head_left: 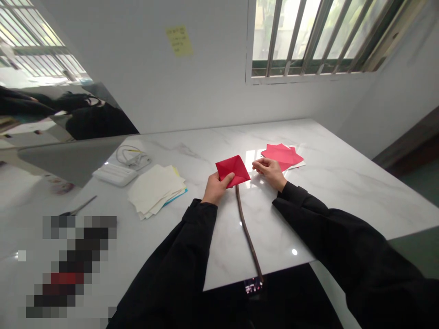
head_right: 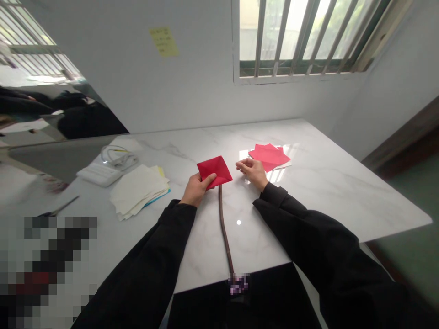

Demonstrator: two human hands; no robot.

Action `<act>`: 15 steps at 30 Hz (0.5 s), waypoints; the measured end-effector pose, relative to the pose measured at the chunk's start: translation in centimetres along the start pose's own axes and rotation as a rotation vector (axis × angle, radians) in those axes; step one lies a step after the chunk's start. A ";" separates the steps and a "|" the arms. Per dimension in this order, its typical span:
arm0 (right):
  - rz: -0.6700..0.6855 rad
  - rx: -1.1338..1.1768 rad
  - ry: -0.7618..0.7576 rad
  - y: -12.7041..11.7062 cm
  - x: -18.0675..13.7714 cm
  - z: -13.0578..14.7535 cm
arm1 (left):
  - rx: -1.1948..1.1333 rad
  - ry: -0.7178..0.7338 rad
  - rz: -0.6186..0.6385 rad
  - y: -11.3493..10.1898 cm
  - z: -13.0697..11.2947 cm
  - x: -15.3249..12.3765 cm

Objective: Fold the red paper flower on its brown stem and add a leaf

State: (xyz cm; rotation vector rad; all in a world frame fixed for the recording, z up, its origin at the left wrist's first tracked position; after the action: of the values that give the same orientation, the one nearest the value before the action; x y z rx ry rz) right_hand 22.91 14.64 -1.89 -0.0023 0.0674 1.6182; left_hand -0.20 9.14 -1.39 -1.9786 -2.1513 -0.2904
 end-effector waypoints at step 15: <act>0.061 0.159 0.075 0.9 -1.2 1.3 | 0.074 -0.025 0.080 0.5 -0.8 -0.4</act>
State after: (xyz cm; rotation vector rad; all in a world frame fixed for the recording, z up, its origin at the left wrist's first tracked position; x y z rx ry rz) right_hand 22.11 13.50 -0.49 0.0629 0.2561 1.6696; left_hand 0.37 8.56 -0.71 -2.0312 -2.0598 -0.1723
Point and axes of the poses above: each hand's wrist, its own x-axis towards the middle knuckle, its own y-axis out of the palm, z = x × y, the point moved 10 cm from there along x, towards the middle knuckle, and after that the axes turned 13 degrees about y, right-handed, at the moved point
